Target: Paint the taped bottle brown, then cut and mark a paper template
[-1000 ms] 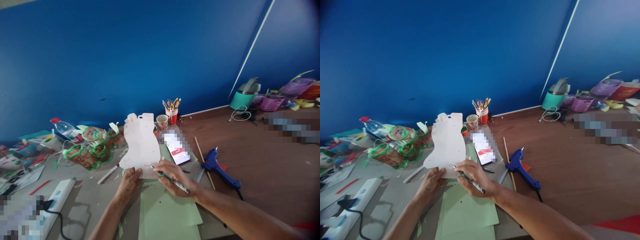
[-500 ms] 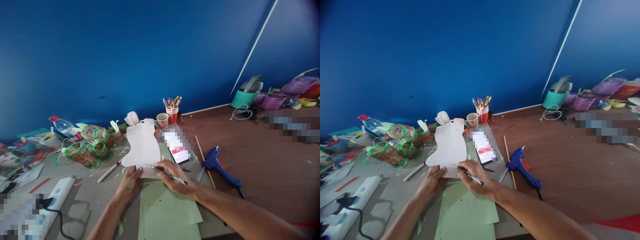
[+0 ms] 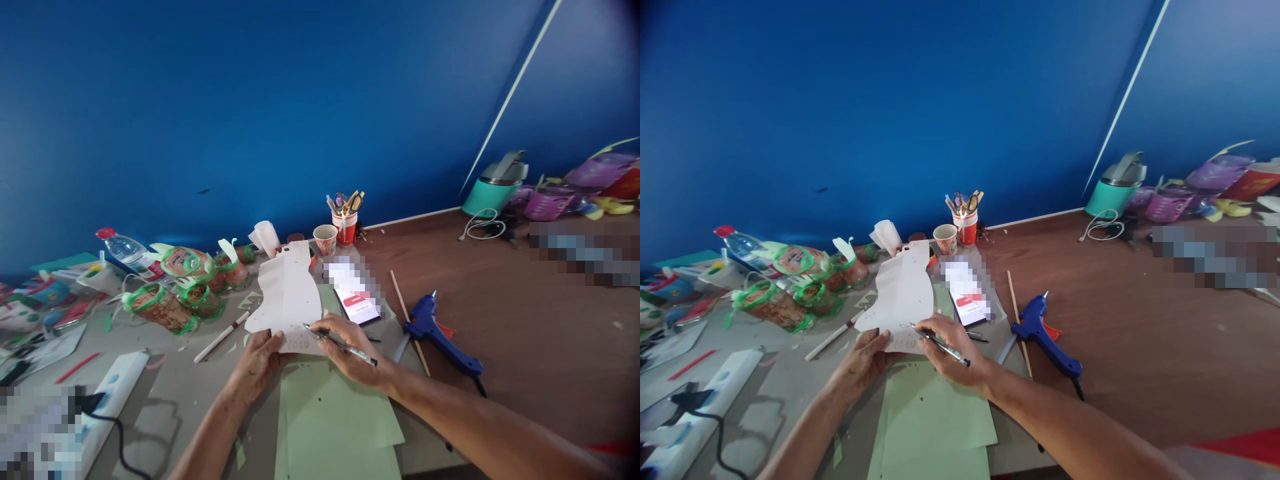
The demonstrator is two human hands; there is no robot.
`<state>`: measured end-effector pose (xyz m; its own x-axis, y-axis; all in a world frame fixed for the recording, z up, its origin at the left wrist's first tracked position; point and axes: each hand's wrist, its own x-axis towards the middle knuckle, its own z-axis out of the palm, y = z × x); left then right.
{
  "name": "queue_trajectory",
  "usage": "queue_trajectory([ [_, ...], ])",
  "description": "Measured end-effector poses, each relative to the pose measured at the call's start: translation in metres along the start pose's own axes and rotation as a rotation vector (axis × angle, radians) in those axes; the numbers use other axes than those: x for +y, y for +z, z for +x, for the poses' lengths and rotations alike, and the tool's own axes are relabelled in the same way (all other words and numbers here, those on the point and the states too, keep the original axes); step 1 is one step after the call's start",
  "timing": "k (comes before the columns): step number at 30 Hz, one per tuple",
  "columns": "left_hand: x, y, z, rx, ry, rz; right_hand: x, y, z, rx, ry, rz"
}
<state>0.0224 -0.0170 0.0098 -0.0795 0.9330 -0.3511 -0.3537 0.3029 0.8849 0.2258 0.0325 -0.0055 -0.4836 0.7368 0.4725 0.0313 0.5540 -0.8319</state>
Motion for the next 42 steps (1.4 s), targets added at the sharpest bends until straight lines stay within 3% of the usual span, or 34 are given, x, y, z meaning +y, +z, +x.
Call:
queue_trajectory([
  [16,-0.008,0.001,0.002,-0.051,0.001,-0.011,0.001,0.001,-0.002,-0.081,-0.07,0.007],
  [24,-0.006,0.008,0.002,0.019,-0.01,0.001,0.006,0.001,0.0,-0.033,0.003,-0.072],
  [29,-0.004,0.009,0.002,0.0,-0.014,0.025,0.002,0.002,0.0,-0.076,-0.046,-0.048],
  [35,-0.007,0.006,0.003,0.001,-0.053,0.011,0.008,0.002,-0.003,-0.038,0.025,0.021],
  [42,-0.007,0.004,0.003,-0.016,-0.046,0.009,0.004,0.002,0.001,-0.087,0.021,-0.01],
])
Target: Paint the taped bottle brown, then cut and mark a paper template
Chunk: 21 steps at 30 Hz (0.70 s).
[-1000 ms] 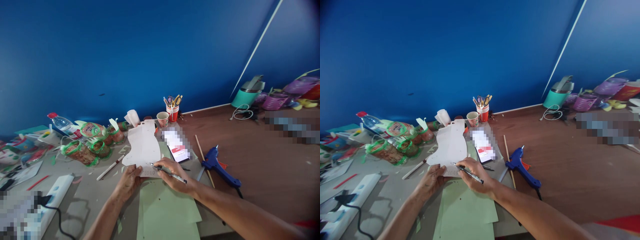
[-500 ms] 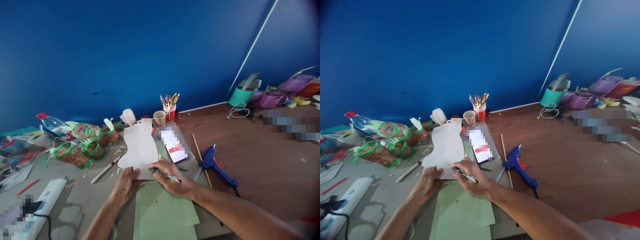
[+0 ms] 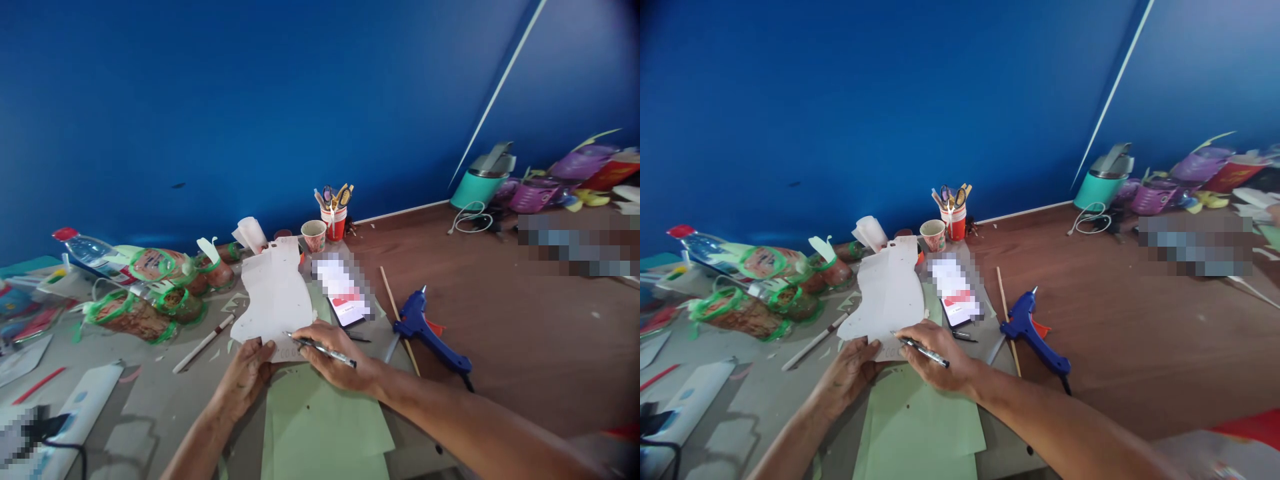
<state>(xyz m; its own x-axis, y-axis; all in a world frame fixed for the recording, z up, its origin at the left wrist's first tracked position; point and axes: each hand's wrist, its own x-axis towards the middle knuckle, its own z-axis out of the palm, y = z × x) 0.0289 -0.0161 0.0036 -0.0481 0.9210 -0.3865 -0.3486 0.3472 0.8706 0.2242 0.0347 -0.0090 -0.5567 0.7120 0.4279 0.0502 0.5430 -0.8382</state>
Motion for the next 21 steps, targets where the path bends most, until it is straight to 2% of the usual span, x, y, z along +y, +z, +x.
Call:
queue_trajectory([
  [8,0.0004,0.0006,0.0004,-0.02,-0.004,-0.028,0.0016,0.0023,0.0005,-0.001,0.043,0.001],
  [16,-0.0011,-0.0009,0.0012,0.012,-0.004,-0.019,0.0056,0.0024,-0.0005,0.127,0.2,0.09],
  [21,0.0008,0.0001,0.0005,0.002,0.002,0.0,0.0039,0.0015,-0.0002,0.07,0.206,0.07],
])
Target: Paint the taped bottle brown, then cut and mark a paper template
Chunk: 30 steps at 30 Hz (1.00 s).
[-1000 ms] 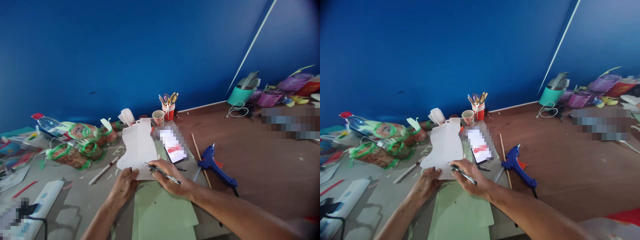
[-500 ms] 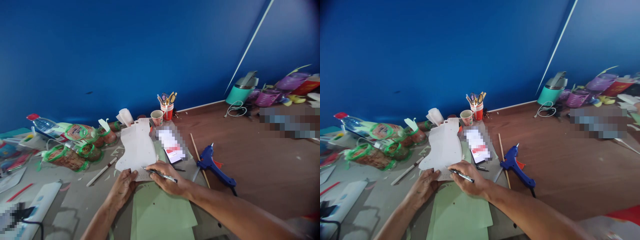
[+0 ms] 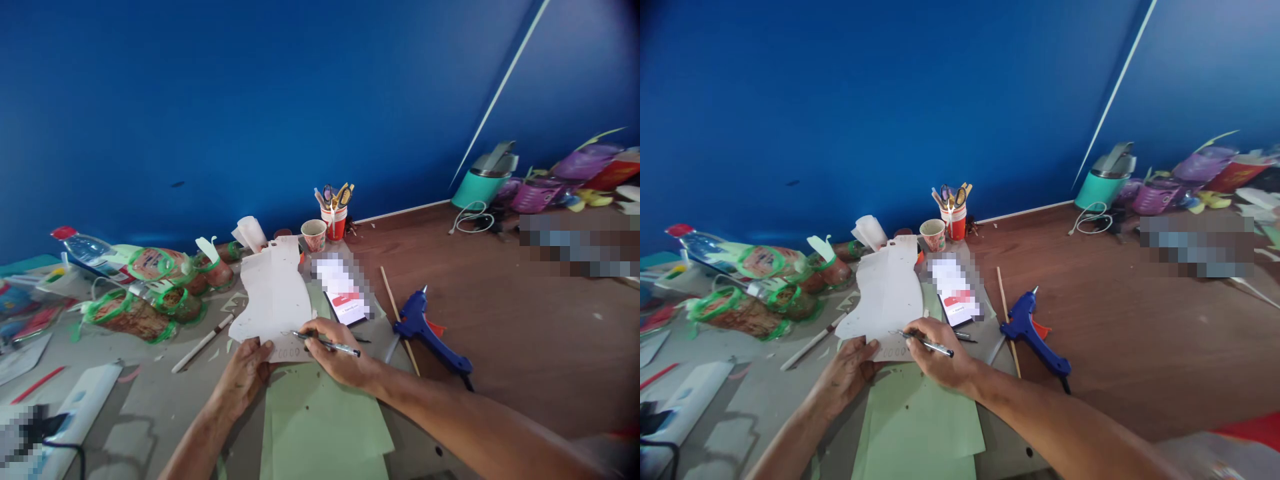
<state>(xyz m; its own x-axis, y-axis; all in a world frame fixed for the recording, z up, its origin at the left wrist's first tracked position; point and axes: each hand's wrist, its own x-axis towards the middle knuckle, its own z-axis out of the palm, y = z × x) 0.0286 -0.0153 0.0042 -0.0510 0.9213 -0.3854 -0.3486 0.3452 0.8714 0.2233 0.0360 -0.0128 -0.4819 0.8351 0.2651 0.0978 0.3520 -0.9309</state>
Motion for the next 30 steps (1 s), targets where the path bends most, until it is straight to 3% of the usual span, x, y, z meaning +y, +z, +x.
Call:
queue_trajectory([
  [30,-0.0021,-0.002,0.0005,-0.027,-0.02,-0.021,-0.0063,-0.0014,0.0002,-0.07,-0.141,-0.027],
])
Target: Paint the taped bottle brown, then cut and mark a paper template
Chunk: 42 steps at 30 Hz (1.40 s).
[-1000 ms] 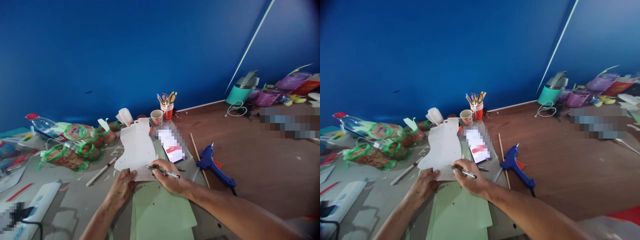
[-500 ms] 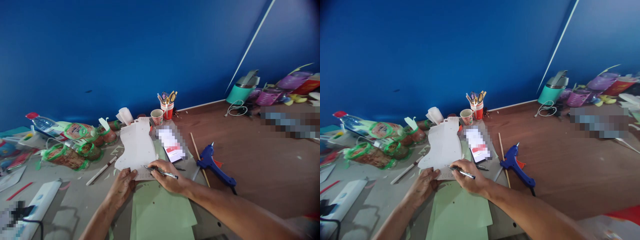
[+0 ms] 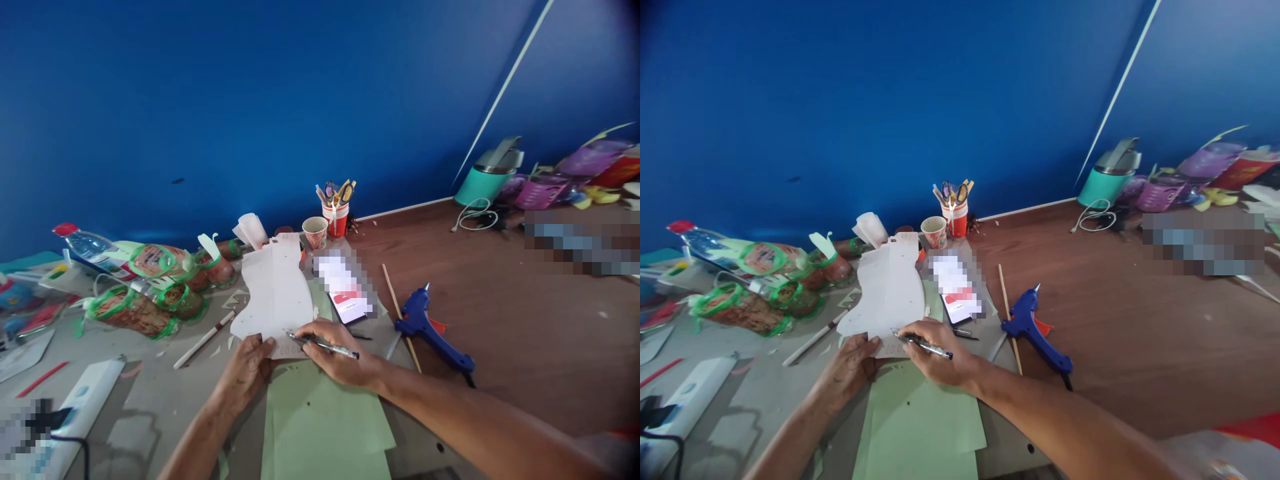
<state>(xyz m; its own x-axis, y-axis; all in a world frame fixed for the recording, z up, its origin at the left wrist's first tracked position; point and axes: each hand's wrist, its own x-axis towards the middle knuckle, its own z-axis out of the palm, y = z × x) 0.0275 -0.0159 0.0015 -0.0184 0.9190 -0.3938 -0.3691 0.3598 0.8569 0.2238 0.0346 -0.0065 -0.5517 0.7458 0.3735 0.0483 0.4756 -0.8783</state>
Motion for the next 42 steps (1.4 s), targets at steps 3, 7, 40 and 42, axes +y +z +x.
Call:
queue_trajectory([
  [3,-0.001,-0.001,0.0,-0.019,-0.007,-0.016,-0.002,0.0,0.0,-0.003,-0.014,0.011],
  [7,0.002,0.001,0.0,0.027,-0.005,-0.07,0.002,0.001,-0.001,-0.003,-0.018,0.024],
  [40,0.011,-0.002,0.007,0.252,0.349,0.033,-0.002,-0.002,-0.006,-0.048,0.109,0.189],
  [42,0.013,-0.003,0.006,0.254,0.355,0.007,-0.003,-0.005,-0.004,0.009,0.035,0.128],
])
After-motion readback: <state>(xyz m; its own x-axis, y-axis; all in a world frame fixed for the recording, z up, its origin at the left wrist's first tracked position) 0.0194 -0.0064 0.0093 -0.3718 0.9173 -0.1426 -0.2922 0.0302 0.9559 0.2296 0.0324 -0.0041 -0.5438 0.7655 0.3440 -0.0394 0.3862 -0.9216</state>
